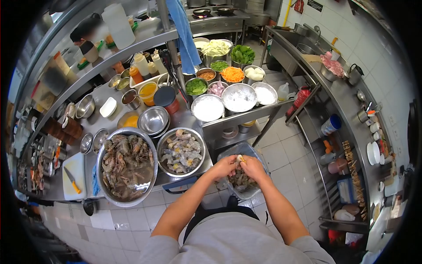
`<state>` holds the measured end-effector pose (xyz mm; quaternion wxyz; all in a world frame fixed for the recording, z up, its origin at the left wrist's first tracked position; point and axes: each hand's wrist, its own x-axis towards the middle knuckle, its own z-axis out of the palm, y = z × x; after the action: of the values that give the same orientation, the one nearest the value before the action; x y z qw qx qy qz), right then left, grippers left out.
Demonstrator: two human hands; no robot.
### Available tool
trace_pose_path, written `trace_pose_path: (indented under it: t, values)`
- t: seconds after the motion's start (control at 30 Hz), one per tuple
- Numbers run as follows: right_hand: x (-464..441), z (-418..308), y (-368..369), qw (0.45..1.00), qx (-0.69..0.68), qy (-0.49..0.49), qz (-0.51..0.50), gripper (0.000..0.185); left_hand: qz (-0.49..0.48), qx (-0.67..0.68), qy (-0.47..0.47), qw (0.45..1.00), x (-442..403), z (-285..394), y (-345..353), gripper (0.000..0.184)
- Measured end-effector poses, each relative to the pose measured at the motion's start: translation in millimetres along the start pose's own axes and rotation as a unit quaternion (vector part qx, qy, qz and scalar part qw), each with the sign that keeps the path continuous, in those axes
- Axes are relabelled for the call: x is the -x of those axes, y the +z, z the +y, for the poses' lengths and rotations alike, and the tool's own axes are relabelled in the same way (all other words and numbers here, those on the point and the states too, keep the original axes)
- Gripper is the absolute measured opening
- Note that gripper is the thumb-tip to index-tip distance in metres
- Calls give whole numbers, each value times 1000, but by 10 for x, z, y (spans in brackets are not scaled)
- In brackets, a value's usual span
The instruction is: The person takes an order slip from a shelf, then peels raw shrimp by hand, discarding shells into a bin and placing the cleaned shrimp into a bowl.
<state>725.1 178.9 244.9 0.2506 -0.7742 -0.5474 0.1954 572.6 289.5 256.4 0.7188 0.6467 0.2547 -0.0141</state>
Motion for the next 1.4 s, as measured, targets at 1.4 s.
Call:
trace_pose_path:
  t: [1.4]
  values:
    - [14, -17, -331, 988, -88, -127, -18, 35, 29, 207, -129, 970, -11, -57, -131, 18]
